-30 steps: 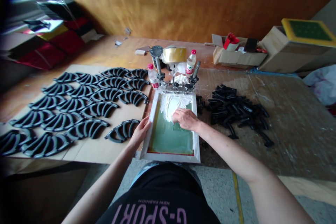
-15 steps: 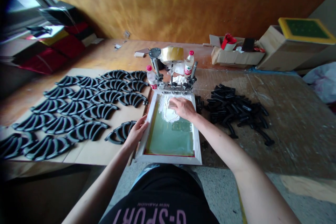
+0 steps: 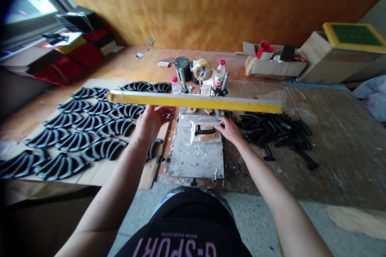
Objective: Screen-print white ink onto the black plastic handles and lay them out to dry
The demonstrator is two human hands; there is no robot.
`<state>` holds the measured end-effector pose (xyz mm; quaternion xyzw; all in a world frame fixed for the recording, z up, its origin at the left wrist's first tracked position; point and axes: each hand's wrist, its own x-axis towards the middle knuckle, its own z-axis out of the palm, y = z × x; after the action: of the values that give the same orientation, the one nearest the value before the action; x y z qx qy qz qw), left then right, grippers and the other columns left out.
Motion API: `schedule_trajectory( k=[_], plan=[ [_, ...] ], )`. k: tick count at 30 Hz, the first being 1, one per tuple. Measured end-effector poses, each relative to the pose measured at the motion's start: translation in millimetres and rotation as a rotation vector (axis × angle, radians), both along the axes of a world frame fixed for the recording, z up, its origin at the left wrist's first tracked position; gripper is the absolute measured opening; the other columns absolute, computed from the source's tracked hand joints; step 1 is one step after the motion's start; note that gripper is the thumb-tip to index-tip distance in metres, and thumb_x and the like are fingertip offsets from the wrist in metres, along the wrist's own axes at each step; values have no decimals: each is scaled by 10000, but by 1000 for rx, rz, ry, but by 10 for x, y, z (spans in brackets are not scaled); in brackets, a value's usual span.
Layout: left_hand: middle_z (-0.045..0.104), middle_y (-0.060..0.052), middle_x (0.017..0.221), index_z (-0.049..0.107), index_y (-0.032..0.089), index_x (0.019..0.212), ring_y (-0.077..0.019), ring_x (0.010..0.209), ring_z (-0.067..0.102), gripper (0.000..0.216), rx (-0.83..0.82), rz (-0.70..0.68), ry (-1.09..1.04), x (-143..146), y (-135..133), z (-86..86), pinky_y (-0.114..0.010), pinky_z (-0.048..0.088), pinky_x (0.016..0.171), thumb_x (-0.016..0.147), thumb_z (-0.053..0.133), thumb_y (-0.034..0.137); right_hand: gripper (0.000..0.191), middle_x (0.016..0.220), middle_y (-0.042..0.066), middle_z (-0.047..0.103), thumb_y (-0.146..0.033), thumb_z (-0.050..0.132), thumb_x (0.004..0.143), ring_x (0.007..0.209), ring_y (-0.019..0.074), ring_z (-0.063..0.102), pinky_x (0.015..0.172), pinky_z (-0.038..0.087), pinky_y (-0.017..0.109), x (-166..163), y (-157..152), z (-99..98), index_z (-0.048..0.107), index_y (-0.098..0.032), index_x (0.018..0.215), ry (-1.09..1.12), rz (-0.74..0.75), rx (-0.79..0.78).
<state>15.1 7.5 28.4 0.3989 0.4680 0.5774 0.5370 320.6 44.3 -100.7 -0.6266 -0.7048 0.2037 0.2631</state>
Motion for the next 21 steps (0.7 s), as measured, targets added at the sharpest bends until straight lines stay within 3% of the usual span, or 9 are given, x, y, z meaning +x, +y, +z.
schedule_trajectory(
  k=[2, 4, 7, 9, 11, 13, 15, 18, 21],
  plan=[
    [690, -79, 953, 594, 180, 1086, -154, 819, 658, 531, -15, 63, -65, 72, -4, -94, -238, 519, 631, 878, 416, 635, 419, 1006, 56, 703, -243, 769, 727, 950, 190, 611, 874, 475, 320, -221, -143, -127, 664, -173, 1127, -111, 160, 68],
    [696, -90, 1012, 563, 186, 1140, -149, 791, 669, 514, -143, 73, -119, 170, -127, -319, -230, 518, 596, 873, 462, 614, 272, 1008, 74, 678, -215, 729, 784, 993, 227, 575, 913, 447, 380, -437, -266, -145, 690, -205, 1052, -211, 227, 125],
    [702, -125, 1062, 547, 177, 1169, -184, 766, 697, 520, -520, -131, -161, 353, -453, -765, -258, 529, 550, 854, 530, 591, 113, 914, 76, 644, -259, 637, 872, 947, 230, 545, 883, 442, 371, -766, -511, -28, 702, -199, 943, -229, 213, 192],
    [715, -119, 1004, 572, 167, 1111, -200, 764, 708, 472, -658, -210, -206, 425, -669, -1018, -271, 541, 561, 862, 536, 566, 148, 897, 70, 638, -268, 604, 897, 940, 222, 541, 865, 445, 352, -968, -717, 49, 694, -204, 995, -210, 350, 246],
    [719, -89, 892, 594, 162, 1020, -196, 740, 711, 392, -669, -167, -223, 360, -832, -1197, -262, 534, 558, 879, 528, 522, 198, 913, 53, 651, -250, 567, 921, 932, 204, 555, 860, 449, 338, -1039, -884, 67, 678, -230, 1083, -196, 560, 270],
    [715, -80, 811, 605, 148, 934, -191, 691, 704, 378, -663, -50, -154, 97, -945, -1335, -249, 510, 525, 894, 487, 505, 247, 959, 37, 673, -195, 514, 940, 932, 184, 579, 861, 459, 325, -852, -952, 22, 663, -247, 1130, -177, 609, 256],
    [715, -98, 774, 613, 129, 853, -180, 632, 681, 462, -689, 119, -23, -348, -1043, -1487, -246, 487, 498, 915, 386, 526, 289, 995, 43, 687, -116, 462, 930, 954, 180, 599, 861, 471, 317, -372, -922, -62, 676, -228, 1090, -185, 385, 203],
    [686, -84, 672, 597, 150, 773, -181, 560, 638, 525, -815, 369, 185, -1134, -1221, -1774, -263, 472, 469, 934, 248, 507, 264, 1015, 126, 679, -101, 460, 887, 987, 237, 615, 865, 478, 357, 629, -828, -215, 682, -157, 1017, -367, -196, 4],
    [646, -94, 566, 580, 175, 702, -214, 516, 609, 510, -972, 391, 398, -1694, -1395, -2016, -302, 479, 468, 920, 242, 489, 266, 999, 197, 673, -101, 543, 803, 957, 285, 648, 826, 488, 373, 1419, -811, -393, 658, -110, 1043, -486, -506, -322]
  ],
)
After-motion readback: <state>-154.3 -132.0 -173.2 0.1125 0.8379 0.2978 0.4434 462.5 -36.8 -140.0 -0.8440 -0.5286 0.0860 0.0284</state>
